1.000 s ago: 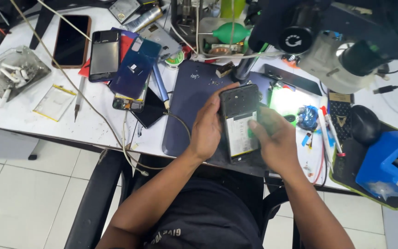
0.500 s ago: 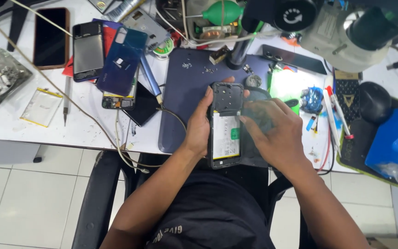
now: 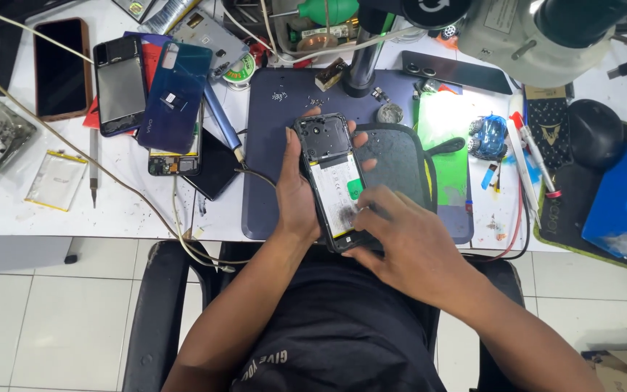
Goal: Disassembling a mobile phone to remove internal components like the battery and motherboard using repair tools.
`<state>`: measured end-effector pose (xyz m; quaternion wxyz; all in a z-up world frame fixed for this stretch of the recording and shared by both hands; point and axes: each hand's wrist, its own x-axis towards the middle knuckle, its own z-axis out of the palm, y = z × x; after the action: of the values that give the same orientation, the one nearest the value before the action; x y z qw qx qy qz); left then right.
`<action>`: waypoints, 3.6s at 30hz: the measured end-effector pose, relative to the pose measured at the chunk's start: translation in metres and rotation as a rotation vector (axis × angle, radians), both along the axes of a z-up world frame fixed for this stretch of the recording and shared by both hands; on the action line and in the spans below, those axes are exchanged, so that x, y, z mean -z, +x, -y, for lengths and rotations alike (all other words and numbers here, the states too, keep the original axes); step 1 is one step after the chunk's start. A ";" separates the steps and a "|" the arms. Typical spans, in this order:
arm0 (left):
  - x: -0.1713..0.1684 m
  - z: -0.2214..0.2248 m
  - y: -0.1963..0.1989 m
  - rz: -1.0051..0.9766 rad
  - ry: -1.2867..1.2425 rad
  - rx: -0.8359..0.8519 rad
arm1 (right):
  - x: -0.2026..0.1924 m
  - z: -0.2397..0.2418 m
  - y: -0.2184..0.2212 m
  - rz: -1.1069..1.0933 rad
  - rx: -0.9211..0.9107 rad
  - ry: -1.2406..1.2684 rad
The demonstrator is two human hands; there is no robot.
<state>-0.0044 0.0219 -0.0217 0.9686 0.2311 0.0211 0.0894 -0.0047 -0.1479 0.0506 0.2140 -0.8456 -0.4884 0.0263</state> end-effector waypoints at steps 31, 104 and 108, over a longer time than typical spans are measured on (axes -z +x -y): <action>-0.019 0.004 0.002 0.151 0.060 -0.083 | -0.010 0.005 0.009 -0.795 0.295 0.624; -0.055 0.014 0.010 0.332 0.903 -0.144 | -0.060 0.021 0.028 -0.471 0.243 0.702; -0.054 0.015 0.008 0.309 0.830 -0.138 | -0.060 0.023 0.027 -0.436 0.241 0.680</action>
<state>0.0041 0.0070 0.0324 0.7776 0.5820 -0.1460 0.1881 0.0223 -0.1710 0.1102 0.5809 -0.7524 -0.3103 0.0165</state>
